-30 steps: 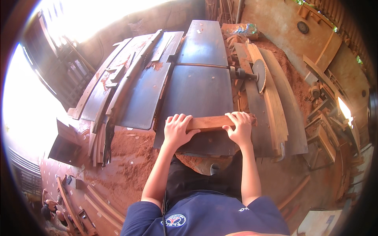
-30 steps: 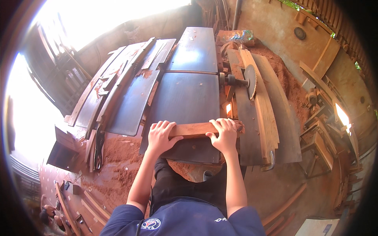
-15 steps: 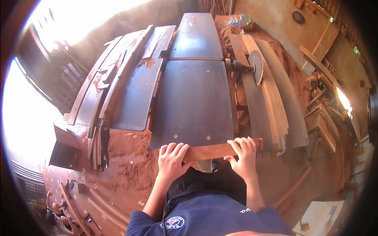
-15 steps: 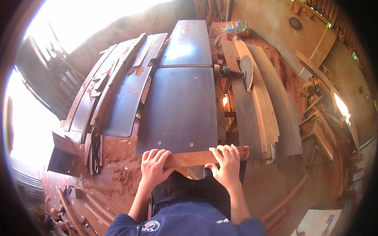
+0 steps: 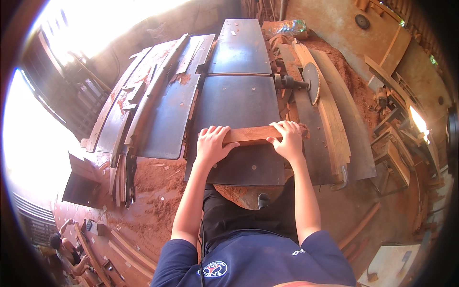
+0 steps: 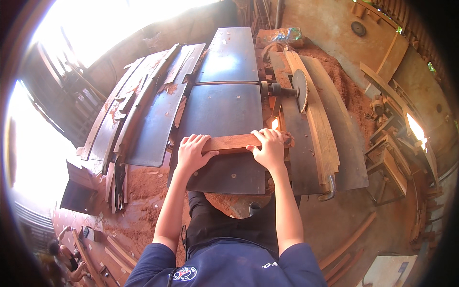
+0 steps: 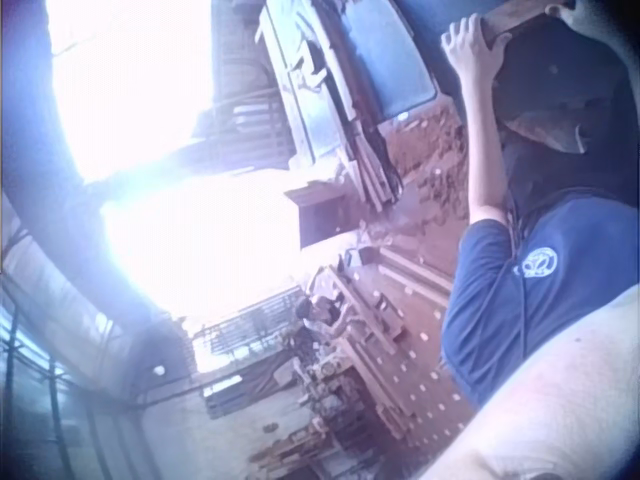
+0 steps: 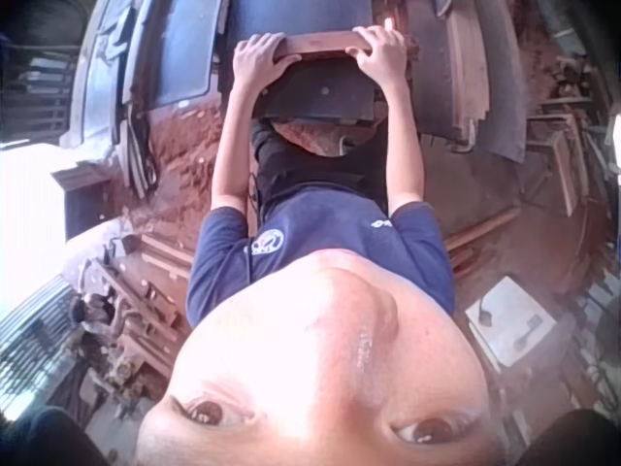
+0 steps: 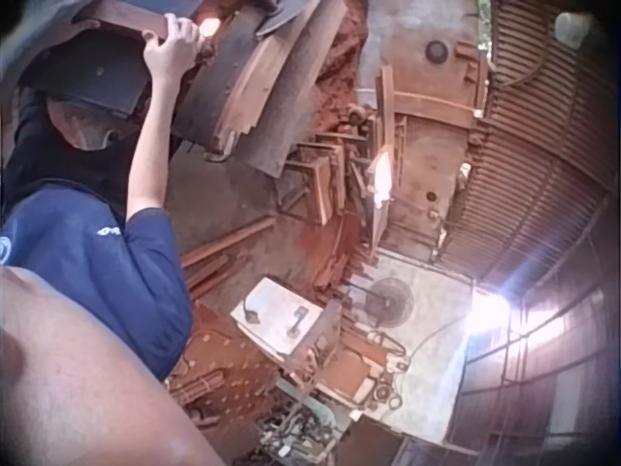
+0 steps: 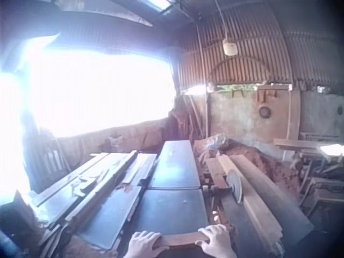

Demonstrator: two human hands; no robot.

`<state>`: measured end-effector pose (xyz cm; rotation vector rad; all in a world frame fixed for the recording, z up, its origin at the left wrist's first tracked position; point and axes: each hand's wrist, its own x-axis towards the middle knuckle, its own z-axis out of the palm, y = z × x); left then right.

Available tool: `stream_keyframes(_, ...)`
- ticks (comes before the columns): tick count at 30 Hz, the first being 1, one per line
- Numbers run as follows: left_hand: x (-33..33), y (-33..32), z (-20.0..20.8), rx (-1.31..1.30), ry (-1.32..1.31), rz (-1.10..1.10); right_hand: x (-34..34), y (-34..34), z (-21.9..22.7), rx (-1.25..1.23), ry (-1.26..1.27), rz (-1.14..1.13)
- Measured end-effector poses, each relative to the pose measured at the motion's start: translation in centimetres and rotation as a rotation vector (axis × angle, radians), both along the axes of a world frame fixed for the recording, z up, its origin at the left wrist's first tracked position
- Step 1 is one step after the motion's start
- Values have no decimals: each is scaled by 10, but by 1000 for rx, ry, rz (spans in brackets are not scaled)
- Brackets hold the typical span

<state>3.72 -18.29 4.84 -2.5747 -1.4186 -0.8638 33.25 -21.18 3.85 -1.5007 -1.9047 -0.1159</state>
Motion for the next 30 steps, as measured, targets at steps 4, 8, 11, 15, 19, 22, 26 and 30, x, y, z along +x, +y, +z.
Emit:
stream_keyframes(4,-2,-13,1,-39,-1,-13,-6,-21,1,-1,-19,-5)
stream_keyframes(8,-9,-74,9,-69,-6,-33,-14,-80,11,-47,-16,14)
stream_keyframes(11,-13,-124,14,-115,-17,-24,-21,-134,20,-140,-22,-12)
stream_keyframes(15,-23,-134,17,-133,18,-82,-30,-158,20,-124,-58,-52)
stream_keyframes(19,-16,-102,14,-88,-6,-76,-23,-121,16,-70,-45,-23)
stream_keyframes(22,-11,-57,11,-36,11,-29,-16,-63,7,-24,0,11)
stream_keyframes(26,0,-14,4,-4,9,27,-2,-7,3,-44,27,2)
stream_keyframes(30,2,-19,1,-6,-16,54,-6,-8,1,-27,24,-5)
